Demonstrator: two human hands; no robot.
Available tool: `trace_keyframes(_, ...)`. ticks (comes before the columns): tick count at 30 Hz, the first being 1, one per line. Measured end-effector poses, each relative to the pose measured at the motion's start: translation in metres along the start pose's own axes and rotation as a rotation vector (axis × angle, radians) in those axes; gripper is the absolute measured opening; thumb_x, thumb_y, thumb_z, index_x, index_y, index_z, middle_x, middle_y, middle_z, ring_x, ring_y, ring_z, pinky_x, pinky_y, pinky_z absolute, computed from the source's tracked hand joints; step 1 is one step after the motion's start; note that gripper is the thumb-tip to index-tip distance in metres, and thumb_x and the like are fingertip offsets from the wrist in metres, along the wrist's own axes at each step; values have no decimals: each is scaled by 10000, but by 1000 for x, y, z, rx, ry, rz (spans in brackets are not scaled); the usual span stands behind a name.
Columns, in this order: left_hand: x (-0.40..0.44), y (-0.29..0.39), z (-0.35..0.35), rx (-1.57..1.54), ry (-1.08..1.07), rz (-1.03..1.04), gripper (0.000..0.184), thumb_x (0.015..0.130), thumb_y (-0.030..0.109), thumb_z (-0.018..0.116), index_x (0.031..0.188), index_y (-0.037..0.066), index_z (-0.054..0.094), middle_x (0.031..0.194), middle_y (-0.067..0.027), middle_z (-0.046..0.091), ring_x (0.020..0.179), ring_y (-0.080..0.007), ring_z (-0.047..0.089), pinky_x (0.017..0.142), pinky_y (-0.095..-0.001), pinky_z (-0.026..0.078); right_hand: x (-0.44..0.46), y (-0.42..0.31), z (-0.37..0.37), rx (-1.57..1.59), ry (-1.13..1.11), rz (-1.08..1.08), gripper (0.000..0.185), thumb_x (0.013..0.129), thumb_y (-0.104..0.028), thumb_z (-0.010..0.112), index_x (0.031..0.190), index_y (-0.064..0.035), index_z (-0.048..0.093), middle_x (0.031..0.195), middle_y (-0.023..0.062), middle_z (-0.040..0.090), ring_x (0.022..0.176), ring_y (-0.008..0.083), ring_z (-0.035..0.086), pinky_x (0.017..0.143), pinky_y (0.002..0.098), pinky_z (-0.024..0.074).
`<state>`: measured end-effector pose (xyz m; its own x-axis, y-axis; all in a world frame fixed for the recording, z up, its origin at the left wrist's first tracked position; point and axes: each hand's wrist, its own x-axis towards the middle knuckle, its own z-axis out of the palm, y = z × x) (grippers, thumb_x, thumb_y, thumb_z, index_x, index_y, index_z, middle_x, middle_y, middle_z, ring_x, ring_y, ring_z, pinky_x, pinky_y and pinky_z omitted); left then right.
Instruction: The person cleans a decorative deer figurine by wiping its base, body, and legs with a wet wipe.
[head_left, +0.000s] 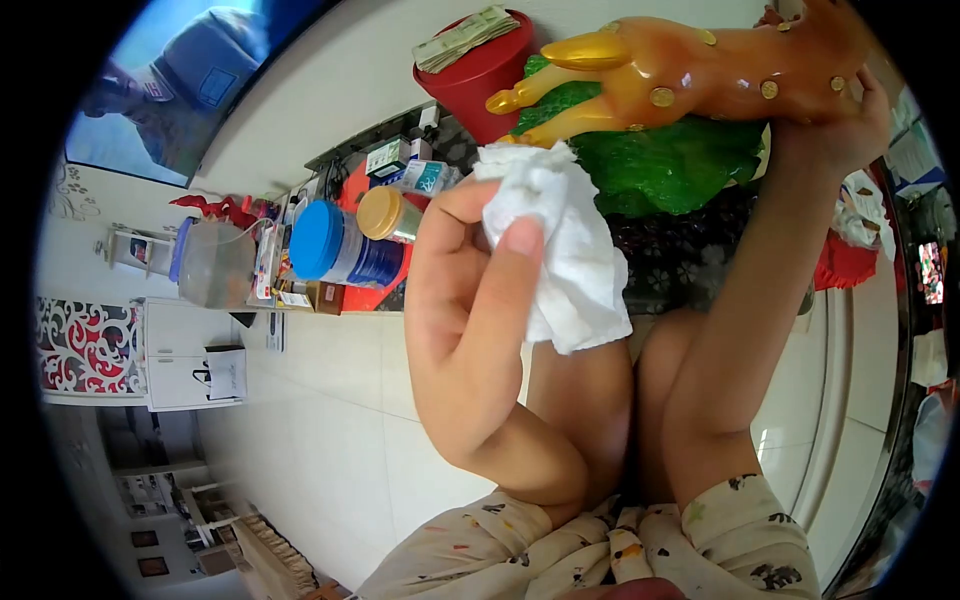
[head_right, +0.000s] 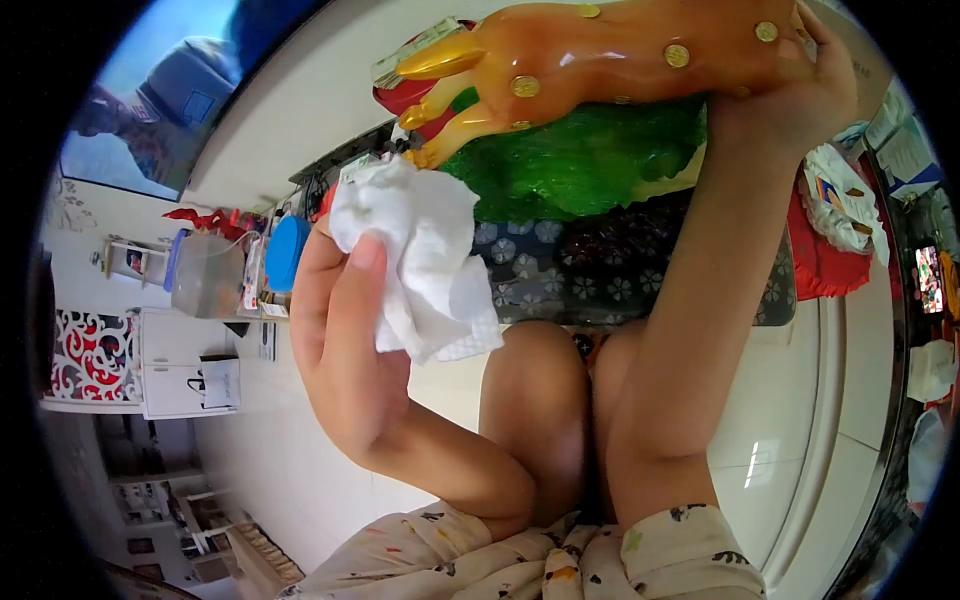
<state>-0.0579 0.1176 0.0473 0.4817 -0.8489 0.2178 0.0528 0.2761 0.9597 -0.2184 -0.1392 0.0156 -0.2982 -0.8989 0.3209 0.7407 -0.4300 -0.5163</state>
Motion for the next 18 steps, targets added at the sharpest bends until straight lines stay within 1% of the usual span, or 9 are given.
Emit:
trace_keyframes(2, 0, 0, 5, 20, 46, -13, 397, 988, 118, 647, 1330, -75, 590, 1192, -117, 697, 1074, -163, 652, 942, -279, 485, -3, -1, 3, 5, -7, -6, 590, 945, -250, 401, 1416, 101, 457, 1416, 277, 532, 1313, 446, 530, 1132, 558, 426)
trace_keyframes(6, 3, -6, 6, 26, 181, 39, 349, 997, 118, 642, 1288, -74, 627, 1144, -103, 712, 1023, -143, 654, 898, -263, 490, -8, -4, 8, -13, -6, 22, 607, 934, -257, 378, 1413, 107, 463, 1433, 290, 519, 1291, 454, 546, 1120, 571, 437)
trace_keyframes(8, 7, -12, 11, 85, 275, 61, 342, 996, 119, 644, 1279, -72, 629, 1132, -101, 714, 1013, -142, 657, 890, -260, 492, -19, -3, 7, 192, -188, -31, 474, 959, -282, 426, 1239, 73, 570, 1145, 225, 650, 1025, 385, 652, 939, 497, 541)
trace_keyframes(10, 6, -12, 12, 69, 233, 58, 327, 996, 118, 644, 1265, -69, 632, 1124, -100, 715, 1017, -141, 657, 892, -260, 492, -23, -3, 9, 299, -274, -50, 432, 972, -299, 450, 1152, 53, 626, 996, 189, 717, 890, 346, 706, 850, 458, 594)
trace_keyframes(11, 4, -10, 7, 8, 140, 45, 317, 997, 116, 643, 1255, -67, 633, 1119, -100, 716, 1023, -140, 655, 895, -261, 491, -24, -3, 10, 303, -268, -42, 434, 973, -303, 450, 1152, 50, 628, 991, 185, 719, 889, 342, 707, 851, 455, 593)
trace_keyframes(13, 3, -10, 4, -60, 40, 23, 286, 993, 102, 649, 1229, -59, 643, 1139, -105, 710, 1032, -137, 653, 908, -263, 491, -22, -2, 12, 271, -212, -33, 437, 975, -309, 450, 1154, 47, 630, 988, 183, 720, 887, 338, 708, 852, 451, 593)
trace_keyframes(15, 4, -10, 2, -73, 24, 6, 247, 983, 78, 663, 1195, -48, 659, 1188, -115, 696, 1038, -135, 653, 927, -265, 491, -18, 0, 14, 198, -111, -34, 441, 976, -312, 449, 1156, 47, 630, 991, 184, 720, 884, 340, 707, 853, 447, 592)
trace_keyframes(17, 4, -10, 6, 72, 52, 130, 179, 959, 3, 682, 1134, -28, 668, 1249, -124, 634, 1042, -134, 634, 892, -259, 498, -22, -1, 11, 229, -201, -34, 444, 975, -314, 450, 1158, 46, 631, 994, 183, 720, 884, 339, 705, 852, 444, 590)
trace_keyframes(18, 4, -10, 8, 145, 65, 192, 159, 947, -35, 692, 1104, -18, 672, 1280, -129, 604, 1045, -134, 625, 874, -255, 502, -22, -2, 11, 233, -207, -33, 445, 974, -315, 451, 1160, 46, 631, 995, 183, 720, 885, 338, 704, 853, 443, 590)
